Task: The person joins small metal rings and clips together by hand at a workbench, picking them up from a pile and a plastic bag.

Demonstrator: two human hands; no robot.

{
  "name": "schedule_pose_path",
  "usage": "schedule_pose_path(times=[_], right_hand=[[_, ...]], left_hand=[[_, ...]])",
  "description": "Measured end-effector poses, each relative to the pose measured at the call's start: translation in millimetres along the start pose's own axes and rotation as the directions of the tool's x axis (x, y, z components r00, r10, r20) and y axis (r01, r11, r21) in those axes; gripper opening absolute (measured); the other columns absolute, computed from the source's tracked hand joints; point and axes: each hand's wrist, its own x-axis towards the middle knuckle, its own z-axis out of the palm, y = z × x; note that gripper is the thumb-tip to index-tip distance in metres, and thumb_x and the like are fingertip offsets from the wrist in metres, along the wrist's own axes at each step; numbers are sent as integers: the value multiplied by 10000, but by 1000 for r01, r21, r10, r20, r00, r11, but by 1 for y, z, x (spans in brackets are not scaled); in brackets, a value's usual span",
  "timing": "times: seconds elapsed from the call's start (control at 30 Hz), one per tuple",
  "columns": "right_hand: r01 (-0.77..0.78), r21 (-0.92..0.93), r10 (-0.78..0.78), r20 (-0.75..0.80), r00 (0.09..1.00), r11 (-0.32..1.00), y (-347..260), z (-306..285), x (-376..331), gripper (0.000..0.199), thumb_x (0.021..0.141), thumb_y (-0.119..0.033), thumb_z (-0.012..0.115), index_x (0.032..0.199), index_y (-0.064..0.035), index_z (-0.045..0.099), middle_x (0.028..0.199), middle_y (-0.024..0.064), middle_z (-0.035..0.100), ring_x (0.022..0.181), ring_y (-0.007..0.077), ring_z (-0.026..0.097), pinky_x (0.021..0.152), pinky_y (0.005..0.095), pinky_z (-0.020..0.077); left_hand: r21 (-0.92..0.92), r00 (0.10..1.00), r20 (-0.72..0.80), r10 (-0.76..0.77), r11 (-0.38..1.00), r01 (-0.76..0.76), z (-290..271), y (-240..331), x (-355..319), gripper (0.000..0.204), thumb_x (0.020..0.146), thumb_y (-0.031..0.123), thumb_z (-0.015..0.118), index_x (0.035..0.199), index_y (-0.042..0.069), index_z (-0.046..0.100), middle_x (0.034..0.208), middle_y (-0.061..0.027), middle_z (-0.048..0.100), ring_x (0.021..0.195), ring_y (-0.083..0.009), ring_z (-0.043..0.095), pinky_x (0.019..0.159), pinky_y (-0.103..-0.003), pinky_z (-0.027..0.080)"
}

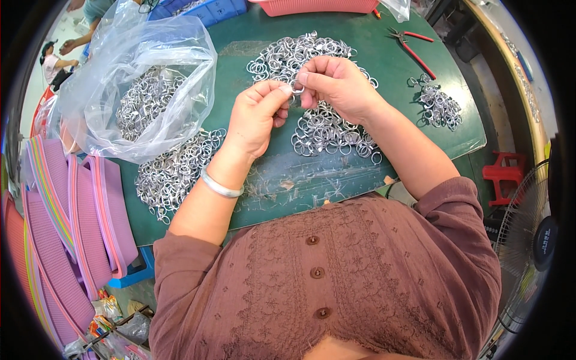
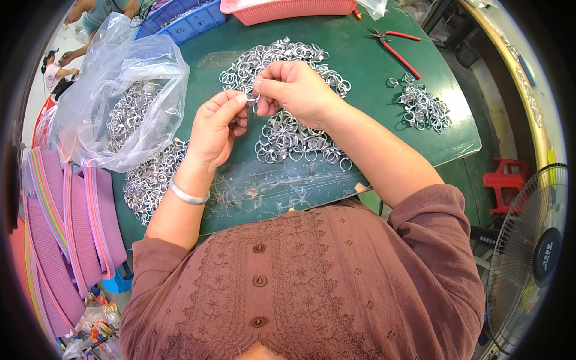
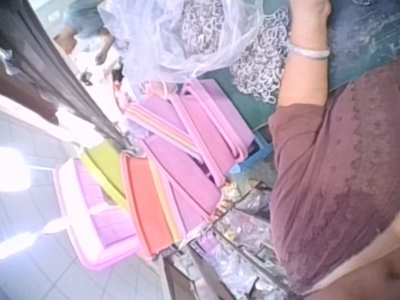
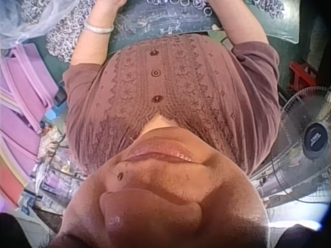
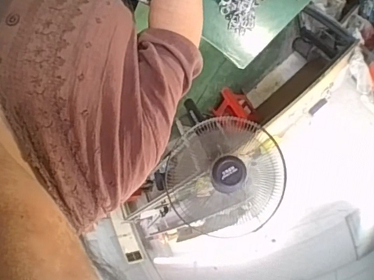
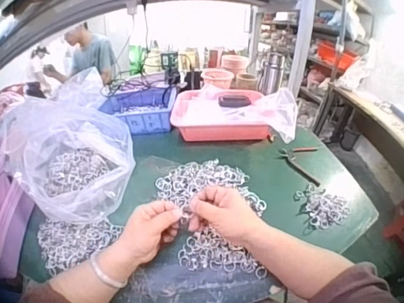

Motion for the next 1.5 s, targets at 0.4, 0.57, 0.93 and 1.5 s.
schedule_pose_path(times=[0.4, 0.57, 0.93, 1.5], right_hand=[[256, -244, -189, 265, 945, 936, 9, -1, -2, 317, 833, -51, 542, 1139, 25, 510, 1015, 94, 597, 893, 144, 572, 800, 262, 457], [234, -276, -169, 241, 956, 932, 10, -3, -1, 244, 830, -72, 564, 1052, 27, 568, 902, 66, 626, 821, 112, 577, 752, 237, 462], [-16, -72, 31, 217, 976, 997, 2, -6, -3, 182, 858, -153, 540, 930, -3, 614, 772, 42, 627, 622, 74, 557, 569, 198, 444], [127, -289, -55, 244, 968, 949, 5, -3, -5, 216, 847, -132, 556, 1010, 4, 597, 797, 27, 621, 655, 66, 552, 621, 206, 473]], left_hand=[[-402, 939, 38, -341, 855, 327, -5, 6, -3, 87, 815, 138, 531, 782, 58, 521, 632, 9, 494, 543, -74, 441, 433, -172, 320], [-378, 933, 56, -356, 857, 350, -4, 9, -5, 96, 821, 142, 537, 811, 47, 531, 626, 12, 493, 530, -61, 437, 422, -164, 311], [-236, 988, 46, -149, 959, 155, -1, 10, -11, 124, 805, 146, 593, 769, 27, 588, 616, 7, 522, 498, -48, 430, 416, -173, 306], [530, 883, 4, 469, 748, -400, 3, 2, -12, 135, 778, 46, 628, 897, -14, 604, 735, 6, 578, 621, -28, 485, 563, -154, 386]])
